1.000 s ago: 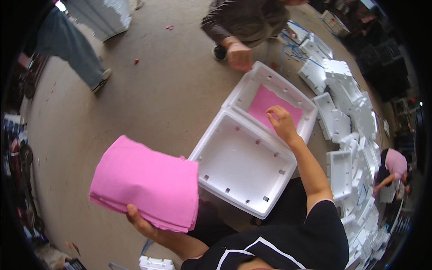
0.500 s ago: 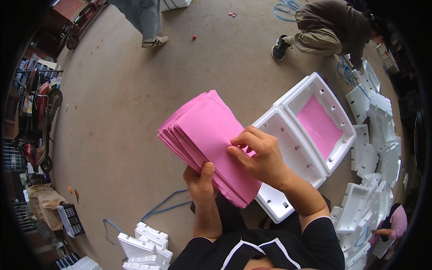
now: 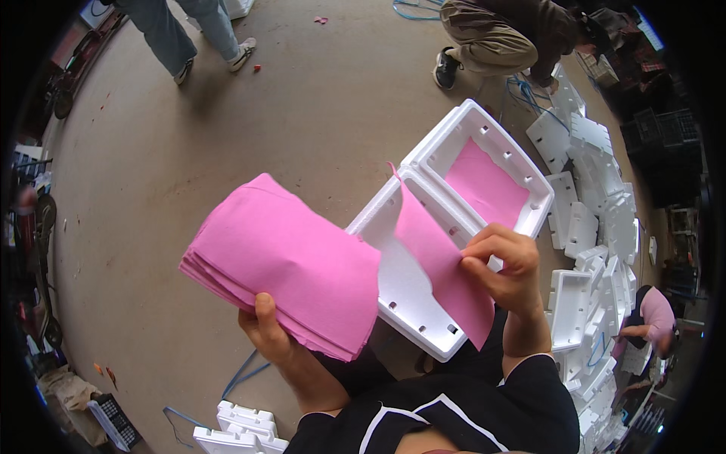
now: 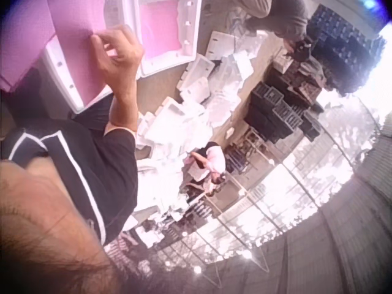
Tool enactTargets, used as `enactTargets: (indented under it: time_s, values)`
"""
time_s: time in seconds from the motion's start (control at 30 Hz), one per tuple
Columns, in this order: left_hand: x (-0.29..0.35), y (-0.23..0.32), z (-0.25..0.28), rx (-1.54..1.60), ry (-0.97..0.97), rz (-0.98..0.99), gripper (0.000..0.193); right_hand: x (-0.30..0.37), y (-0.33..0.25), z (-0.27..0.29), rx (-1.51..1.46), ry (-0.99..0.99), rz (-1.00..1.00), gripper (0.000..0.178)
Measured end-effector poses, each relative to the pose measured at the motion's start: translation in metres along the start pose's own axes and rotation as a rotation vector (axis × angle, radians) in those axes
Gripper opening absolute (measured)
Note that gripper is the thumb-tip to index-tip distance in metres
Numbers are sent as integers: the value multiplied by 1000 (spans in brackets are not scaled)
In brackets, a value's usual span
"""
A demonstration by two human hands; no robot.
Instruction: The person places pink paper sheets inside white styrofoam boxes by hand while sitting on the floor of a warehouse.
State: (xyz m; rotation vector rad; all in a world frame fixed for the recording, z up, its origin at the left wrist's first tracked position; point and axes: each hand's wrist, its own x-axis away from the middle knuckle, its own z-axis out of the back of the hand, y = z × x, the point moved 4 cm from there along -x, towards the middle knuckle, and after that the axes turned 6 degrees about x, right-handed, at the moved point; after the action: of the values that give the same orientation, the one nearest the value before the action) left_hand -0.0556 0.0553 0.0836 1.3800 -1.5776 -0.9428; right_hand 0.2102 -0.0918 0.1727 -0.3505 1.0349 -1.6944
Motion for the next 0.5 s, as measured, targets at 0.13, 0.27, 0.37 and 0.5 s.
enactTargets:
  time_s: [0.13,0.27,0.37,0.5]
  values:
    - [-2,-3,5,-65,119,-65,56,62,52,-44,482,-39,170,9]
    - [0,-4,7,-132,145,34,69,102,119,-97,700,-254,17,14]
    - [2,-4,6,-118,177,15,65,88,107,-94,555,-205,-11,13]
    - [9,5,-20,-24,112,-27,61,26,75,-74,87,-148,-98,18]
